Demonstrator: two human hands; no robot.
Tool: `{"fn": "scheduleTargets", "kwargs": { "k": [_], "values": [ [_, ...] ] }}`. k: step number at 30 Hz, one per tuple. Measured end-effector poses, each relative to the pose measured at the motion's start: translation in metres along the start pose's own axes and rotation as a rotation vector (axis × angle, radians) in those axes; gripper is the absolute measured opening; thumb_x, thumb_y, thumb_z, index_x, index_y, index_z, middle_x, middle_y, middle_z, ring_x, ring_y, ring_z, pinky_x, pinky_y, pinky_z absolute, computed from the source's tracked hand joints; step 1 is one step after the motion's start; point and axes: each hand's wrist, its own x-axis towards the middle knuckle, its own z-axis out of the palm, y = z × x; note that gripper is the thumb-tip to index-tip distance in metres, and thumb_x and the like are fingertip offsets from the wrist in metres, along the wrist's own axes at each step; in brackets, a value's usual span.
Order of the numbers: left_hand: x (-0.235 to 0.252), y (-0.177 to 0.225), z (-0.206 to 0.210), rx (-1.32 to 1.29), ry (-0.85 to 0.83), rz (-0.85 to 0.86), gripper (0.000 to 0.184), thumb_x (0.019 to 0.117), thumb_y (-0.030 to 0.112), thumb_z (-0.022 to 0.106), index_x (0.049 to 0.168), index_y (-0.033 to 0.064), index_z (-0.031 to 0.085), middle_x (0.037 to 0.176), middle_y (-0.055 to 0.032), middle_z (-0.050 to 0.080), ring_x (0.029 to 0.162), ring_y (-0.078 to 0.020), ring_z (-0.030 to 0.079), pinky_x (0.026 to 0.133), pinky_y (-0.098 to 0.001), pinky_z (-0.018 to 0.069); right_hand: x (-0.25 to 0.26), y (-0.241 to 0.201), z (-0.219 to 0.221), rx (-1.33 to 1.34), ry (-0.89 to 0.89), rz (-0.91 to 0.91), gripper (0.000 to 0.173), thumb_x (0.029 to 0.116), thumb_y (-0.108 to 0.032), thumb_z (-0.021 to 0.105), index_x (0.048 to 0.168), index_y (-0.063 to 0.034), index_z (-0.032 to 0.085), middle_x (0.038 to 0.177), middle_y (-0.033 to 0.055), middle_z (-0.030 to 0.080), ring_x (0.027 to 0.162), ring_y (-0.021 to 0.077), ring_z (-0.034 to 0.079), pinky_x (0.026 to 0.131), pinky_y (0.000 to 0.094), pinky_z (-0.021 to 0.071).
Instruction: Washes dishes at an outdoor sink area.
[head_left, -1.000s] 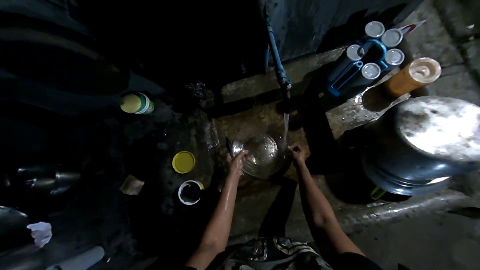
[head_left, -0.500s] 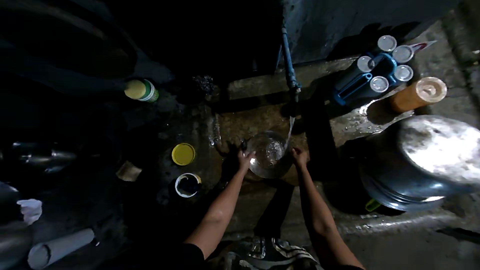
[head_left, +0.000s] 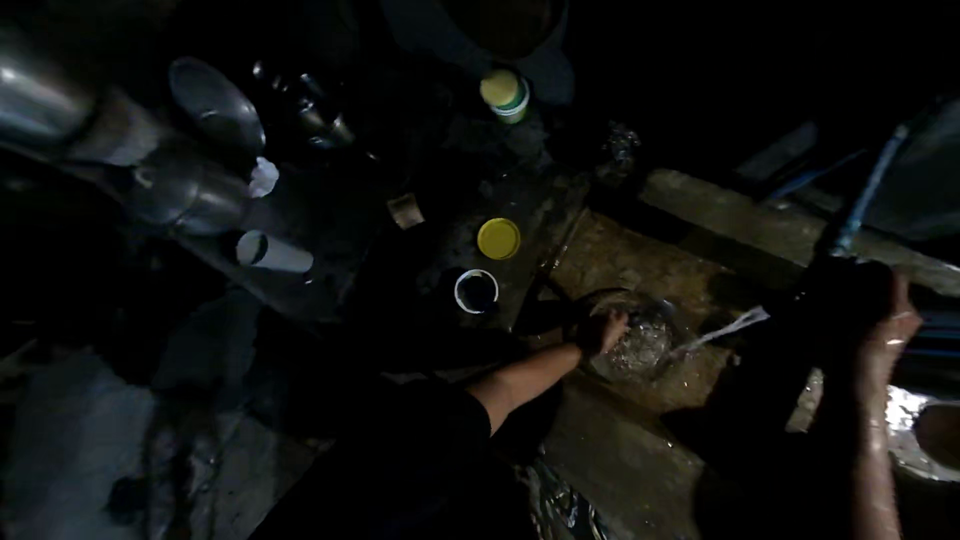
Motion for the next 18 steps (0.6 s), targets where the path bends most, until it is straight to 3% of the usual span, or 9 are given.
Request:
{"fn": "scheduleTargets", "kwargs": {
  "k": [3,7,9,10,13,14,15,17,18],
  "values": [
    [0.002,0.013,0.018,0.004,-0.16,0.031,0.049,0.1077,0.026,0.047,0.149,0.0012,0.042,0.149,-0.0275,0.044,0.13,-0.043,0.053,0.106,-0.055,0.0451,0.019,-0.005,-0.016,-0.225,-0.084,-0.083,0.033,0.0994,-0.015,0.062,0.126,0.0049,0.058,0.117,0.0351,0.062,0.106,0.0559,0.06,0.088,0.0752,0.0437],
    [0.007,0.011,0.047,-0.067,-0.098,0.084,0.052,0.0998,0.019,0.063,0.146,0.0008,0.046,0.153,-0.0272,0.039,0.134,-0.0438,0.048,0.108,-0.0555,0.0436,0.027,-0.009,-0.034,-0.419,-0.192,-0.187,0.028,0.1035,-0.01,0.055,0.126,0.0058,0.059,0.124,0.0354,0.059,0.111,0.0578,0.059,0.087,0.0766,0.0439],
    [0.004,0.013,0.027,0.026,-0.076,0.122,0.056,0.0959,0.024,0.069,0.146,0.0066,0.049,0.155,-0.0207,0.04,0.134,-0.0395,0.049,0.108,-0.0566,0.0424,0.035,-0.012,-0.039,-0.518,-0.272,-0.23,0.024,0.1024,-0.006,0.056,0.121,0.008,0.061,0.121,0.0366,0.059,0.11,0.0587,0.058,0.084,0.076,0.0449],
    [0.004,0.01,0.017,0.058,-0.044,0.163,0.058,0.0957,0.027,0.069,0.147,0.0093,0.049,0.157,-0.0183,0.038,0.138,-0.0381,0.044,0.111,-0.0587,0.0376,0.039,-0.012,-0.04,-0.57,-0.3,-0.236,0.024,0.1023,-0.006,0.056,0.121,0.0081,0.062,0.12,0.0362,0.06,0.111,0.0585,0.058,0.084,0.0753,0.0454],
    [-0.005,-0.016,-0.035,0.141,0.204,0.272,0.048,0.0986,0.035,0.063,0.141,0.0126,0.059,0.153,-0.0159,0.046,0.14,-0.0352,0.043,0.115,-0.0559,0.0328,0.045,-0.026,-0.038,-0.709,-0.343,-0.12,0.031,0.1065,-0.02,0.051,0.113,0.0083,0.063,0.107,0.0369,0.064,0.103,0.0594,0.061,0.078,0.0747,0.0463],
    [-0.014,-0.023,-0.066,0.158,0.21,0.221,0.048,0.1014,0.033,0.059,0.144,0.0103,0.056,0.157,-0.0179,0.041,0.145,-0.037,0.036,0.118,-0.0565,0.0269,0.045,-0.033,-0.036,-0.717,-0.349,-0.06,0.039,0.1081,-0.027,0.048,0.112,0.009,0.063,0.106,0.0384,0.064,0.103,0.0605,0.061,0.079,0.0753,0.0454],
    [-0.022,-0.029,-0.099,0.147,0.23,0.138,0.046,0.1011,0.027,0.06,0.143,0.0082,0.056,0.158,-0.018,0.038,0.146,-0.0373,0.034,0.119,-0.0552,0.0273,0.043,-0.039,-0.035,-0.705,-0.347,-0.004,0.044,0.1085,-0.031,0.047,0.113,0.0096,0.063,0.108,0.0396,0.063,0.105,0.0609,0.06,0.08,0.076,0.0448],
    [-0.02,-0.056,-0.154,0.151,0.319,-0.029,0.051,0.0943,0.013,0.067,0.143,0.0083,0.054,0.162,-0.0176,0.029,0.146,-0.0417,0.031,0.114,-0.0556,0.0357,0.022,-0.04,-0.034,-0.611,-0.198,0.01,0.045,0.1065,-0.033,0.051,0.111,0.0095,0.064,0.107,0.038,0.064,0.1,0.0564,0.063,0.078,0.0721,0.0472],
    [-0.01,-0.078,-0.173,0.166,0.35,-0.116,0.065,0.0889,0.012,0.073,0.149,0.0118,0.048,0.165,-0.0177,0.021,0.149,-0.0446,0.024,0.114,-0.06,0.0339,0.004,-0.032,-0.022,-0.576,0.03,-0.034,0.041,0.1015,-0.032,0.059,0.102,0.0083,0.066,0.096,0.0343,0.067,0.086,0.0509,0.067,0.067,0.0669,0.0519]
  ]
}}
